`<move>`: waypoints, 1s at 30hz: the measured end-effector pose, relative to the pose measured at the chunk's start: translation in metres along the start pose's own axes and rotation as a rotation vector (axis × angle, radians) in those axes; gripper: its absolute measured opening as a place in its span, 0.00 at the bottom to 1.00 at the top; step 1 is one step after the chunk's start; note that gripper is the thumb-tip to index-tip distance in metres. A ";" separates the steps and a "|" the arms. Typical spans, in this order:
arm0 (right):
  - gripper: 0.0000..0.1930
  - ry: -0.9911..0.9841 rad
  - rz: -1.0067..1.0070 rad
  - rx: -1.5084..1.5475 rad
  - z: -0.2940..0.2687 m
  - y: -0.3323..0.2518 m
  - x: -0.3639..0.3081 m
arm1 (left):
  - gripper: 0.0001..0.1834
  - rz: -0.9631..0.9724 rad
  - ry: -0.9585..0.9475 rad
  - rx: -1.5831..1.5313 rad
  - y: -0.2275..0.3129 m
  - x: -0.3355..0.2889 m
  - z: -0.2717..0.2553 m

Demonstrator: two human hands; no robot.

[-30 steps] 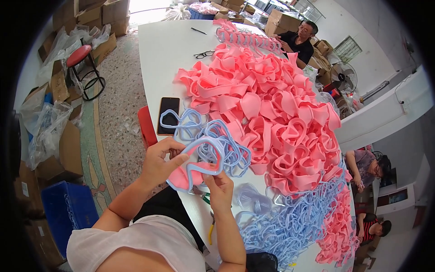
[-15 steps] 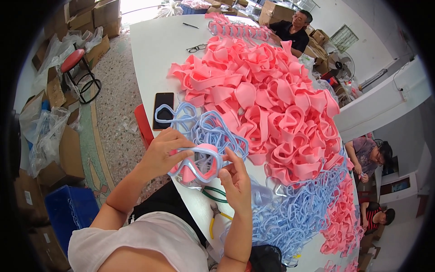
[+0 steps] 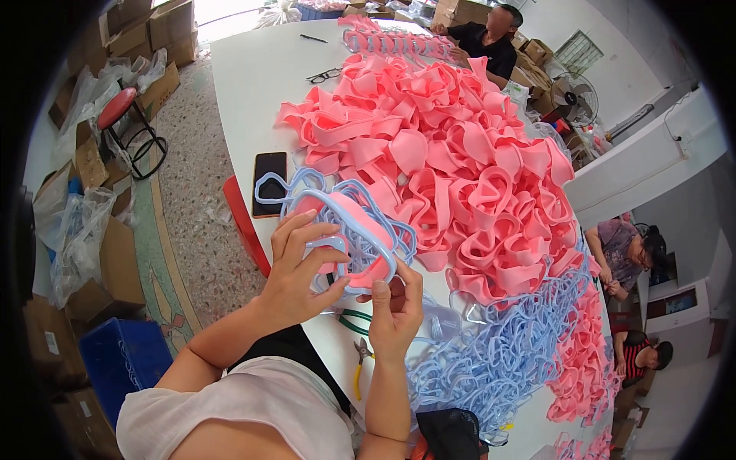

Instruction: The recorder is assembling swim goggles by attaching the elastic head straps and adjusting the clips.

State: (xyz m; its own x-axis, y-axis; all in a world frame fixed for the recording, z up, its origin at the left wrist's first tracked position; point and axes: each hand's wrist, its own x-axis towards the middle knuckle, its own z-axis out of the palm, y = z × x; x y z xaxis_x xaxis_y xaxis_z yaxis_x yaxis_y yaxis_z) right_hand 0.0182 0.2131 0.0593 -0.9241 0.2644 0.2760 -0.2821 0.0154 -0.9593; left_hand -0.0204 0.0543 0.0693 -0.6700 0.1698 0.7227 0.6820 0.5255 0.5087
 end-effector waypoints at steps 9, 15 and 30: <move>0.17 0.033 -0.192 -0.154 0.010 0.003 -0.010 | 0.11 -0.016 0.049 0.042 0.003 -0.003 0.006; 0.17 0.042 -0.091 -0.009 0.011 -0.001 -0.012 | 0.13 0.351 0.128 0.050 -0.021 -0.012 0.011; 0.17 0.090 -0.134 0.047 -0.009 0.004 -0.002 | 0.28 0.125 0.190 -0.172 -0.029 -0.002 0.008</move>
State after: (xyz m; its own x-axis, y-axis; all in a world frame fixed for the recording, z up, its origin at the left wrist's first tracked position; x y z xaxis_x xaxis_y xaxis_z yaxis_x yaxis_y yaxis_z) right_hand 0.0214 0.2207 0.0538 -0.8511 0.3482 0.3930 -0.4152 0.0118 -0.9096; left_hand -0.0408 0.0451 0.0495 -0.5215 0.0560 0.8514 0.8065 0.3581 0.4704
